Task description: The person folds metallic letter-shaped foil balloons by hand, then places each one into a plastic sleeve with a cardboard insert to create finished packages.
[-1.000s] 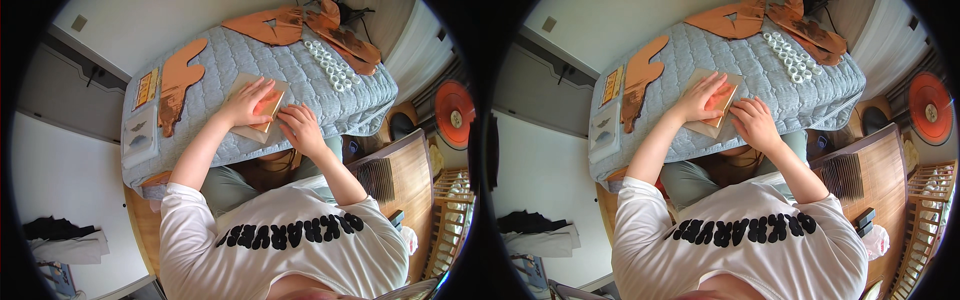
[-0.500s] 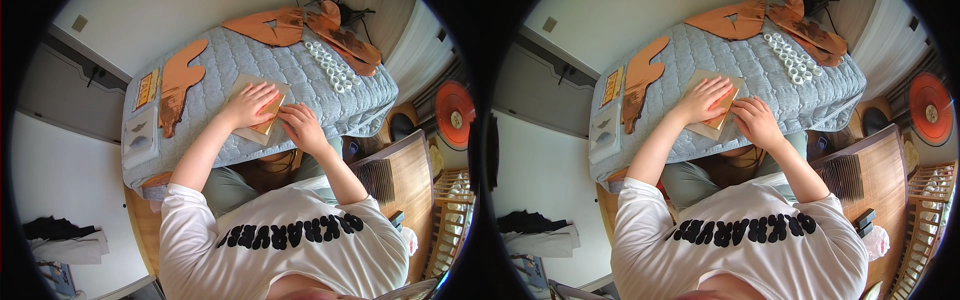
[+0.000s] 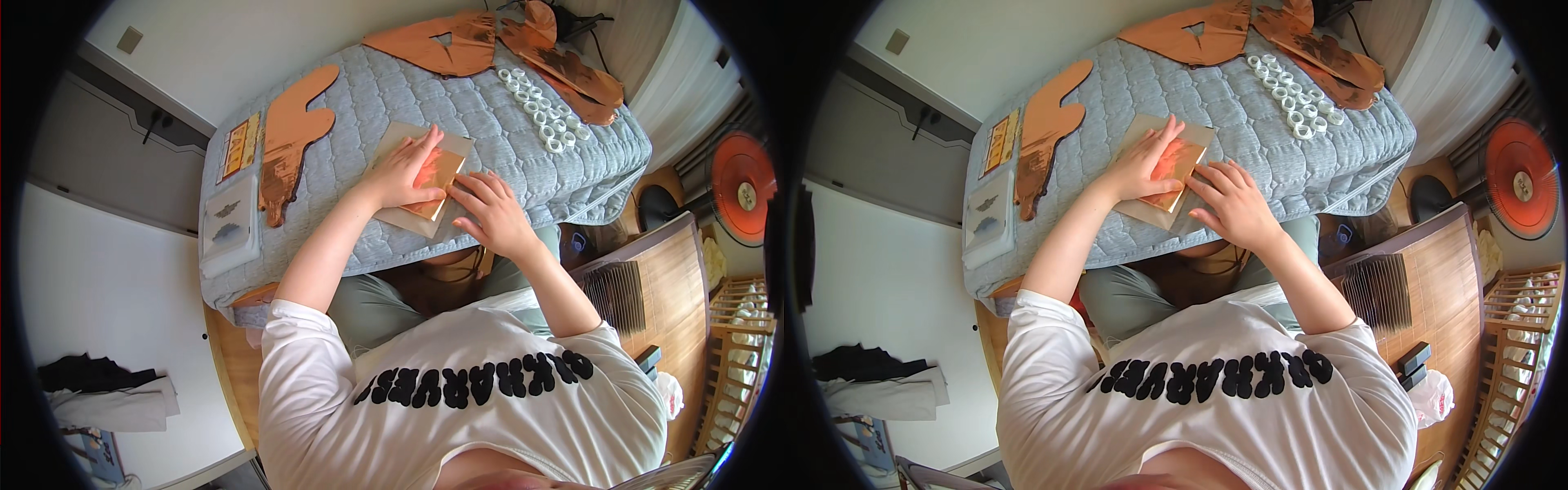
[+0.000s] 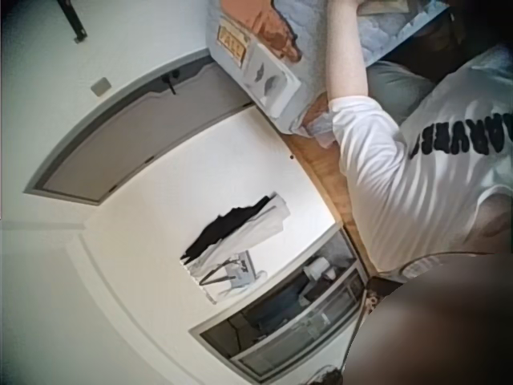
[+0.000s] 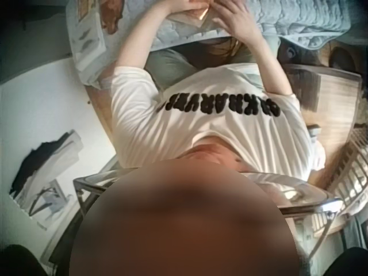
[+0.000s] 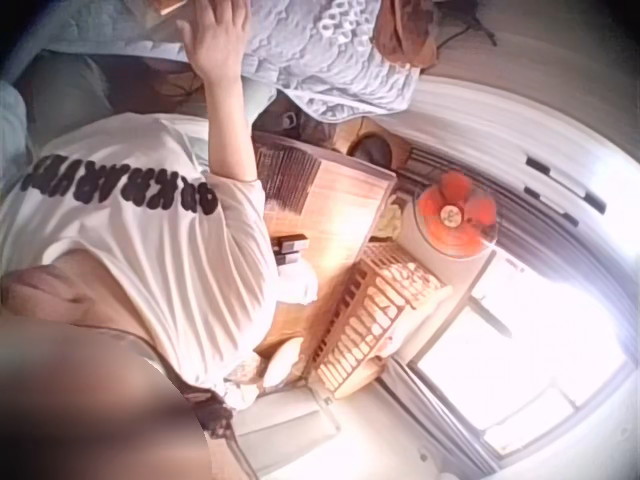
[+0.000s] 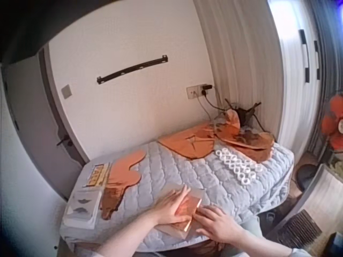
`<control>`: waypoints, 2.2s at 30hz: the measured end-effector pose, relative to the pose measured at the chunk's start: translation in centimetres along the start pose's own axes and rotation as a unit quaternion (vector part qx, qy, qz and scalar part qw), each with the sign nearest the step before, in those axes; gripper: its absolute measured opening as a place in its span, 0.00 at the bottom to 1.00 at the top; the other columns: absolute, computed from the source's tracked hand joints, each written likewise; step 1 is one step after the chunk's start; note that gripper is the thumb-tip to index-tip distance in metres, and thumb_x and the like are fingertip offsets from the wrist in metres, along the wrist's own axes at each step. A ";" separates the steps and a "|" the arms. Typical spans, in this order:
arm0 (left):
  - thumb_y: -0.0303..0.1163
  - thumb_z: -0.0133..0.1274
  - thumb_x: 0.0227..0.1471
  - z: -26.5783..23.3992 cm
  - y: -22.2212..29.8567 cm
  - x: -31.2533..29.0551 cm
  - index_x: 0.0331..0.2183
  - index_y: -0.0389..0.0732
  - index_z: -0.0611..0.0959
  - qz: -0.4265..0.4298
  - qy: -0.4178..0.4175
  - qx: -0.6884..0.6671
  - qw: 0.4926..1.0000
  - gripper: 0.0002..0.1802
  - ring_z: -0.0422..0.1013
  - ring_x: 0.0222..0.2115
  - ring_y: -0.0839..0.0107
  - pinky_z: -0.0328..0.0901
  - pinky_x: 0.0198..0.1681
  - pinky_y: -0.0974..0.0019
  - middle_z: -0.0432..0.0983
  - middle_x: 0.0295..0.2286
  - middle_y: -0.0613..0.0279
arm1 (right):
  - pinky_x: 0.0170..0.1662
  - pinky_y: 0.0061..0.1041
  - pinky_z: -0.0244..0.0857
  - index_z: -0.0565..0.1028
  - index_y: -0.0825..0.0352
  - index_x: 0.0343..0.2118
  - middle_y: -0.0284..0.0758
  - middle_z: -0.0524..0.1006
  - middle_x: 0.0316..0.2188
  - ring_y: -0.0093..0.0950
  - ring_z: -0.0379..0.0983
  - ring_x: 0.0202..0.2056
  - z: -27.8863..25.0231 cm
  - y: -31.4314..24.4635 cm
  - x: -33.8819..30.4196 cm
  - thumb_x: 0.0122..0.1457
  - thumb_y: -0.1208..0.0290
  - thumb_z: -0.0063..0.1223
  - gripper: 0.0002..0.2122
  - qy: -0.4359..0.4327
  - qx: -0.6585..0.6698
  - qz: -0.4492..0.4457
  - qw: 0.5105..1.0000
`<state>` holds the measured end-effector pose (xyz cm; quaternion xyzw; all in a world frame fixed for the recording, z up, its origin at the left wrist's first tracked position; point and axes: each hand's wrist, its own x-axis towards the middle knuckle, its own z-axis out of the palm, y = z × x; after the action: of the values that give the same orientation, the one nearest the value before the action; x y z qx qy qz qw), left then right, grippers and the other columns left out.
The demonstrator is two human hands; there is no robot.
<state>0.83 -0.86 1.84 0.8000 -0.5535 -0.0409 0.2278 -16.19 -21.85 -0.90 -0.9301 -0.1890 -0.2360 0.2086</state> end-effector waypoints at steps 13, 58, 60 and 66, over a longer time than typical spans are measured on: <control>0.13 0.40 0.56 0.4 -2.8 0.8 0.70 0.42 0.49 -0.030 0.079 -0.473 0.877 0.43 0.42 0.71 0.58 0.40 0.72 0.57 0.42 0.71 0.51 | 0.69 0.53 0.47 0.70 0.55 0.62 0.39 0.66 0.64 0.42 0.57 0.67 0.0 -1.1 1.3 0.63 0.44 0.49 0.28 -0.056 -0.023 -0.032 0.998; 0.49 0.42 0.66 1.2 -1.5 -2.5 0.67 0.46 0.62 -0.105 0.046 0.163 0.980 0.34 0.49 0.69 0.56 0.45 0.71 0.50 0.54 0.68 0.56 | 0.68 0.54 0.49 0.74 0.57 0.59 0.39 0.69 0.63 0.43 0.62 0.65 -0.7 -1.3 2.2 0.61 0.44 0.54 0.28 -0.067 0.031 0.016 0.997; 0.54 0.41 0.66 1.2 -1.5 -2.4 0.67 0.47 0.62 -0.102 0.050 0.171 0.979 0.36 0.50 0.69 0.57 0.46 0.70 0.49 0.54 0.68 0.57 | 0.68 0.53 0.51 0.75 0.57 0.58 0.39 0.70 0.61 0.43 0.64 0.63 -1.3 -1.4 2.3 0.61 0.47 0.55 0.26 -0.097 0.061 0.099 0.988; 0.51 0.48 0.63 1.2 -1.5 -2.5 0.66 0.43 0.64 -0.087 0.054 0.207 0.973 0.37 0.52 0.68 0.56 0.47 0.70 0.52 0.56 0.67 0.54 | 0.67 0.51 0.53 0.75 0.55 0.58 0.38 0.71 0.60 0.41 0.64 0.63 0.6 -1.9 2.3 0.64 0.51 0.53 0.22 -0.023 0.019 -0.069 0.997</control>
<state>0.79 1.45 -0.28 0.8761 -0.4649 0.0985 0.0820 -14.97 -19.40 0.36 -0.9160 -0.2614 -0.2250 0.2049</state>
